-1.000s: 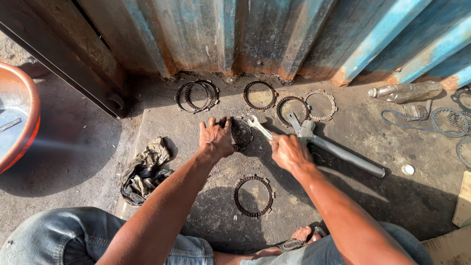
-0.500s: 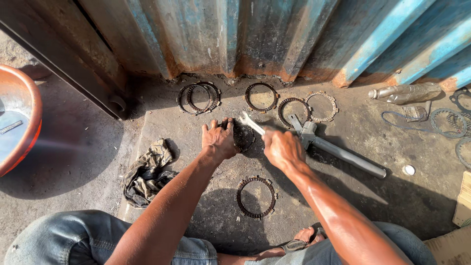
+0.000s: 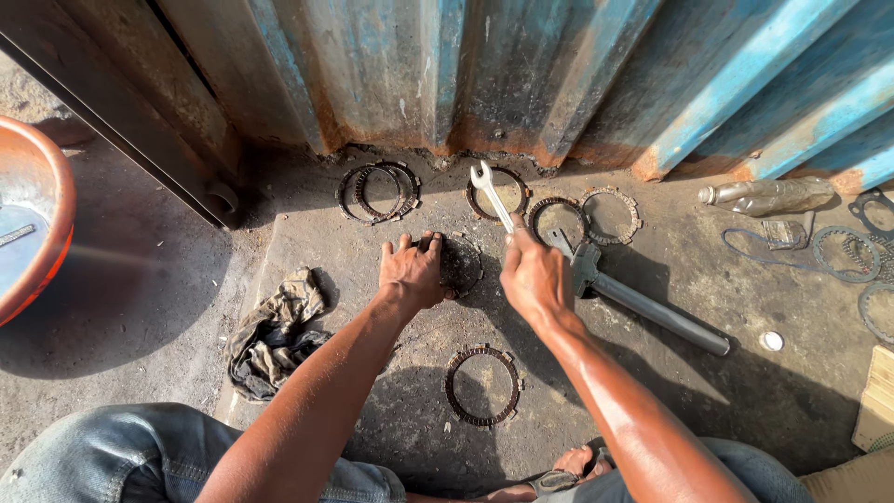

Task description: The person cleans and separates circular metal clutch plates on the ground using a wrench and a hammer.

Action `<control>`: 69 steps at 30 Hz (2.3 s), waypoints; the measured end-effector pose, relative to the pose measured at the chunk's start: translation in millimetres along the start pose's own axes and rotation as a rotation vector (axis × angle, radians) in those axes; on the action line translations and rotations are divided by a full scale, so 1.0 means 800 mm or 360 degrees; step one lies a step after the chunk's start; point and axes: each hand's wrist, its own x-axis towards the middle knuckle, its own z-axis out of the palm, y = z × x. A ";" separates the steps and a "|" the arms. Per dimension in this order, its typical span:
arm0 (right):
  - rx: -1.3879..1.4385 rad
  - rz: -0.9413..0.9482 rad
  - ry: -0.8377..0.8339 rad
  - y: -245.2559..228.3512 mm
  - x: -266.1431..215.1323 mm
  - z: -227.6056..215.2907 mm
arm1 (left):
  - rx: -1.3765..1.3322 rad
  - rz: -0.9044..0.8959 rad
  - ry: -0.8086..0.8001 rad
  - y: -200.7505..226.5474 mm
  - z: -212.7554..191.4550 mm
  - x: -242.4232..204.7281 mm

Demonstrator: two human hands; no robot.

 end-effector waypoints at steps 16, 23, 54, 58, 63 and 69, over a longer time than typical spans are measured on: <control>-0.0166 0.0201 -0.0664 -0.011 -0.012 0.004 | 0.0012 0.0008 0.0134 0.005 -0.010 -0.012; 0.0070 -0.0097 0.0093 -0.026 -0.001 -0.015 | 0.0041 -0.0019 0.0086 0.008 -0.009 -0.006; -0.0231 -0.0079 -0.0160 -0.004 0.008 -0.002 | 0.0018 -0.0051 0.0101 0.013 -0.009 -0.007; 0.0072 -0.0244 0.0215 -0.002 0.006 0.001 | -0.0023 -0.0030 0.0137 0.009 -0.004 -0.004; -0.0296 -0.0026 -0.0435 -0.001 0.004 -0.001 | -0.0046 -0.0046 0.0210 0.011 -0.006 -0.003; 0.0068 -0.0042 -0.0015 -0.005 0.005 -0.011 | -0.0074 -0.0043 0.0158 0.010 -0.004 -0.006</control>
